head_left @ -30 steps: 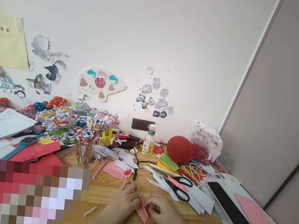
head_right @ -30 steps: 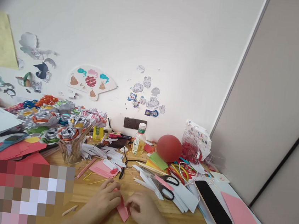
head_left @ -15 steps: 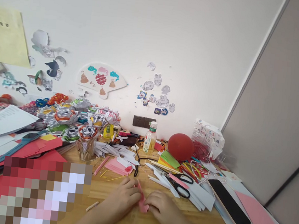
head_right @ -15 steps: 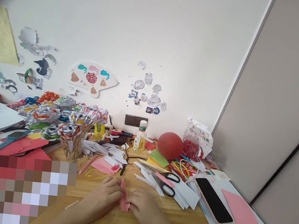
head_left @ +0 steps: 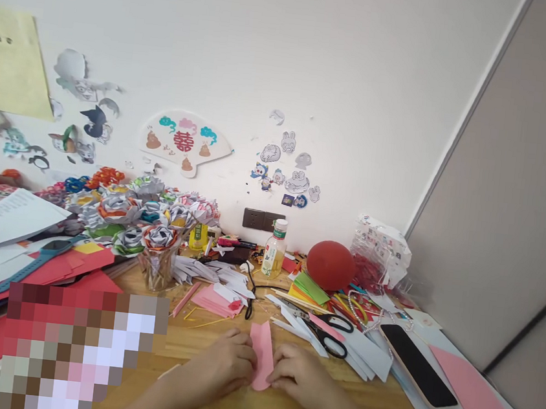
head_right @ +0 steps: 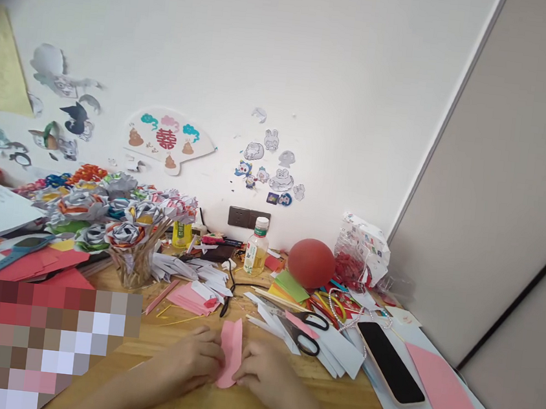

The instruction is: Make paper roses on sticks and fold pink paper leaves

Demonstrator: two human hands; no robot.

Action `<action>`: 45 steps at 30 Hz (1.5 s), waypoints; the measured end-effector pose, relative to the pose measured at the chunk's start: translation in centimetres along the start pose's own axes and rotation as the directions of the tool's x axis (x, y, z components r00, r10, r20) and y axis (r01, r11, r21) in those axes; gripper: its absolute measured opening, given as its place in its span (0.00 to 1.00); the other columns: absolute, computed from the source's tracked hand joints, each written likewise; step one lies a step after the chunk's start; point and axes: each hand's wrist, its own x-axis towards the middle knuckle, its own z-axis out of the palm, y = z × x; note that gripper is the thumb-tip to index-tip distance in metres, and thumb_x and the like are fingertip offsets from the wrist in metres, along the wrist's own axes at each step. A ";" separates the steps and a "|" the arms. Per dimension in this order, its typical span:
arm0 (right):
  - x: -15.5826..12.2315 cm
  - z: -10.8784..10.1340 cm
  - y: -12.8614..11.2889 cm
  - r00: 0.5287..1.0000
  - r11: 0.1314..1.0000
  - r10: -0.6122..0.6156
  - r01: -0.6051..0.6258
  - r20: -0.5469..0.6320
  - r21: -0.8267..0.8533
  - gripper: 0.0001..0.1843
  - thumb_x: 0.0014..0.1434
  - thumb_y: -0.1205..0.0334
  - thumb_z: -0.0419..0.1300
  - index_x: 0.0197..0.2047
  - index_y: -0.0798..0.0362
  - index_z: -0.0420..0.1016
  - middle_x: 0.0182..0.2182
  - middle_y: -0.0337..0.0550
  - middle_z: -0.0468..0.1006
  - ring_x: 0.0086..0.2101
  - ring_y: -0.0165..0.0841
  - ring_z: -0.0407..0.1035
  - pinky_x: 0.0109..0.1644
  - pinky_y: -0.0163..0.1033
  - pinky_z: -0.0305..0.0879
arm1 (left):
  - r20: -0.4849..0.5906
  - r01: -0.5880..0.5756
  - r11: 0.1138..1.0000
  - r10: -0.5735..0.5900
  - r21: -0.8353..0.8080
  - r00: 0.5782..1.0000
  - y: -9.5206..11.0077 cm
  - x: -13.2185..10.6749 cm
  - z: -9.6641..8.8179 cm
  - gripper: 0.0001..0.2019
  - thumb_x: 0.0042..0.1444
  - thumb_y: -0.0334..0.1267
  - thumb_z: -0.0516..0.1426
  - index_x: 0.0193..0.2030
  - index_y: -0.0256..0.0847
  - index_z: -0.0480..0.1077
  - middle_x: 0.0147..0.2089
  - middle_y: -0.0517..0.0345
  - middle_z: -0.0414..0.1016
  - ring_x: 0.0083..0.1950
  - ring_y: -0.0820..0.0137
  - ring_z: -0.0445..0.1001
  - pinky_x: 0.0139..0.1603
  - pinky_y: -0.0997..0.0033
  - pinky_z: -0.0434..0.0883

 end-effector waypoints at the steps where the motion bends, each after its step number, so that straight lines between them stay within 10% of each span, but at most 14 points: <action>1: 0.0 0.1 0.2 1.000 0.998 0.017 -0.017 -0.006 0.052 0.08 0.55 0.69 0.62 0.35 0.48 0.81 0.35 0.40 0.75 0.38 0.32 0.69 0.41 0.33 0.62 | 0.026 0.030 0.998 -0.028 -0.054 0.999 -0.1 0.0 0.0 0.07 0.60 0.32 0.54 0.33 0.46 0.71 0.36 0.64 0.76 0.43 0.70 0.69 0.46 0.69 0.59; 10: 0.9 0.9 0.9 0.977 0.958 0.203 -0.184 -0.067 0.218 0.05 0.48 0.67 0.68 0.31 0.49 0.81 0.29 0.36 0.72 0.31 0.29 0.66 0.34 0.31 0.60 | 0.064 0.265 0.892 -0.260 -0.366 0.964 -0.8 0.5 1.2 0.06 0.55 0.35 0.59 0.28 0.41 0.68 0.35 0.58 0.74 0.39 0.70 0.70 0.40 0.73 0.65; 45: 1.7 2.7 -0.4 0.945 0.950 0.264 -0.289 -0.195 -0.115 0.06 0.53 0.70 0.61 0.27 0.54 0.69 0.29 0.36 0.70 0.32 0.30 0.63 0.34 0.33 0.52 | -0.003 0.563 0.808 -0.572 -0.176 0.820 1.2 1.7 2.5 0.05 0.50 0.31 0.57 0.28 0.40 0.64 0.37 0.57 0.67 0.41 0.66 0.65 0.41 0.67 0.63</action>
